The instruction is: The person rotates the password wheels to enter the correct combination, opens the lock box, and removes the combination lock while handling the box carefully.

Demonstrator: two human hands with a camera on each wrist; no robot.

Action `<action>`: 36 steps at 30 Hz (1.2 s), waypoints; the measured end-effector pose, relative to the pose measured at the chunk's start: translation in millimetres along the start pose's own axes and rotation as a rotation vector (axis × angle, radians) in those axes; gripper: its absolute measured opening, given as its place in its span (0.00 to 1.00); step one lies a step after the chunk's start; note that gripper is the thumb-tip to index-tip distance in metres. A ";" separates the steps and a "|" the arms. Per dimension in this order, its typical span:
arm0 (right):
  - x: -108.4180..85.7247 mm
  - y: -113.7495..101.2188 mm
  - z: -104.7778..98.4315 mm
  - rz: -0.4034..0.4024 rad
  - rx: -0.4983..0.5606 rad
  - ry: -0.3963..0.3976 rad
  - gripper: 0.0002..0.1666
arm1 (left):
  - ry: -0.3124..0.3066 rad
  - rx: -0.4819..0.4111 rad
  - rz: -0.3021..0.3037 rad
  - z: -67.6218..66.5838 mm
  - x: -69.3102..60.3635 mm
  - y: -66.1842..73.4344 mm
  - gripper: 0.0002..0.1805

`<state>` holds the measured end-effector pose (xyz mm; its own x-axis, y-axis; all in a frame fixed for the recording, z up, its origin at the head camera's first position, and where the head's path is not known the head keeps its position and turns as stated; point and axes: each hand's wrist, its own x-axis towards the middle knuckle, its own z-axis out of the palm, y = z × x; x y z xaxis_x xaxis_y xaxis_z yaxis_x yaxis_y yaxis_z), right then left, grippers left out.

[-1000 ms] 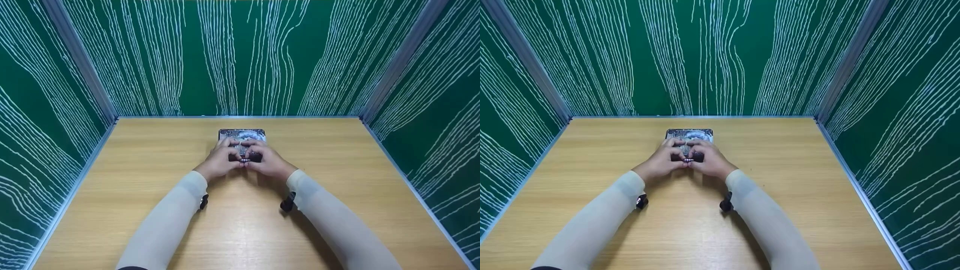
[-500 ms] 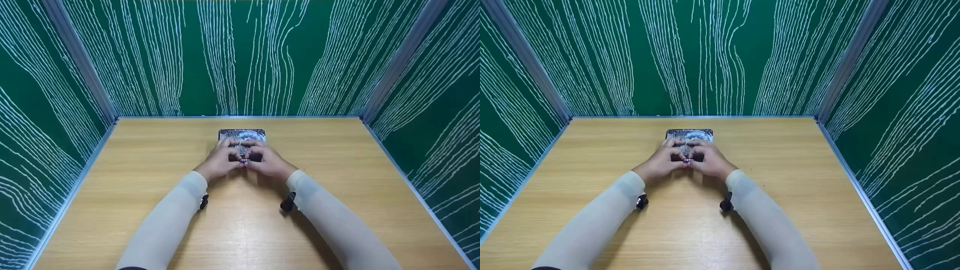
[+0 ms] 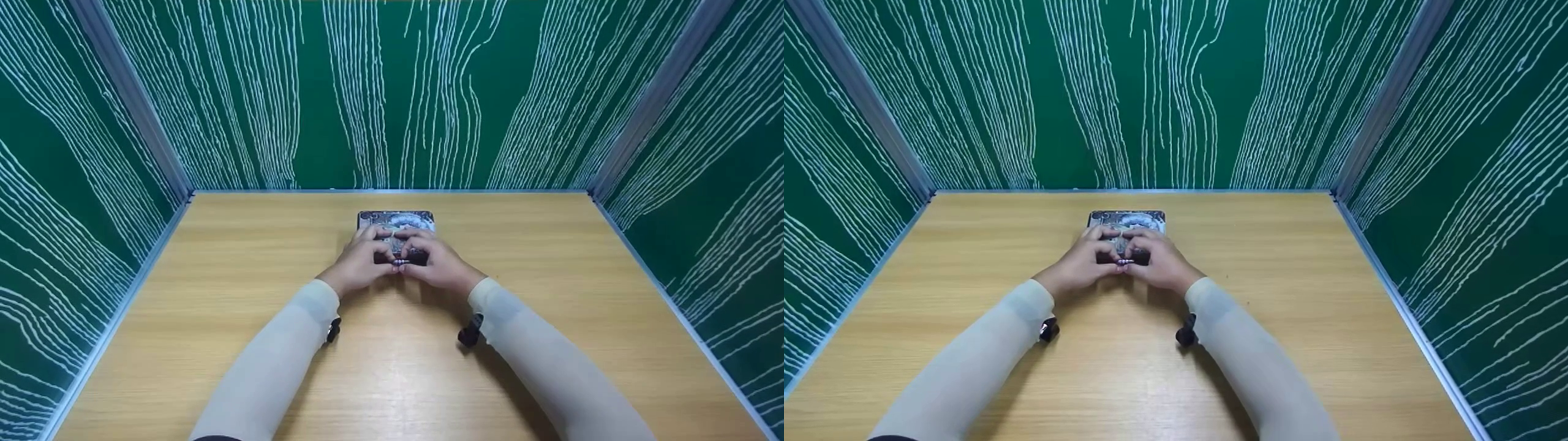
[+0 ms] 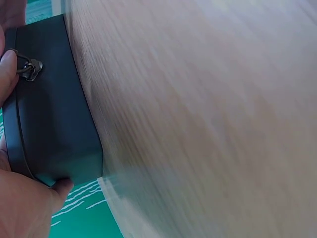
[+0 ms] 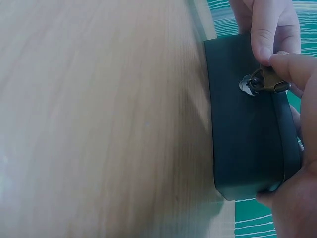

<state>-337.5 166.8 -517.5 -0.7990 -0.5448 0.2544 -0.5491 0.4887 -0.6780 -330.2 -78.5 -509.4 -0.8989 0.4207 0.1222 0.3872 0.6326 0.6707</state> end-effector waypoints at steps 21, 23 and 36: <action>-0.8 -1.2 -0.2 0.024 0.000 -0.008 0.12 | 0.006 -0.035 0.023 3.6 4.8 -12.0 0.10; -0.7 -1.8 0.2 0.019 0.010 -0.005 0.11 | 0.008 -0.029 0.024 4.1 4.8 -12.1 0.10; 0.0 -2.7 0.2 0.026 0.024 -0.004 0.09 | 0.005 0.005 -0.011 0.1 -0.7 -0.7 0.10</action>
<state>-335.9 165.3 -515.8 -0.8119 -0.5350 0.2336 -0.5221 0.4862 -0.7007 -329.8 -79.2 -510.0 -0.9043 0.4100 0.1187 0.3782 0.6407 0.6682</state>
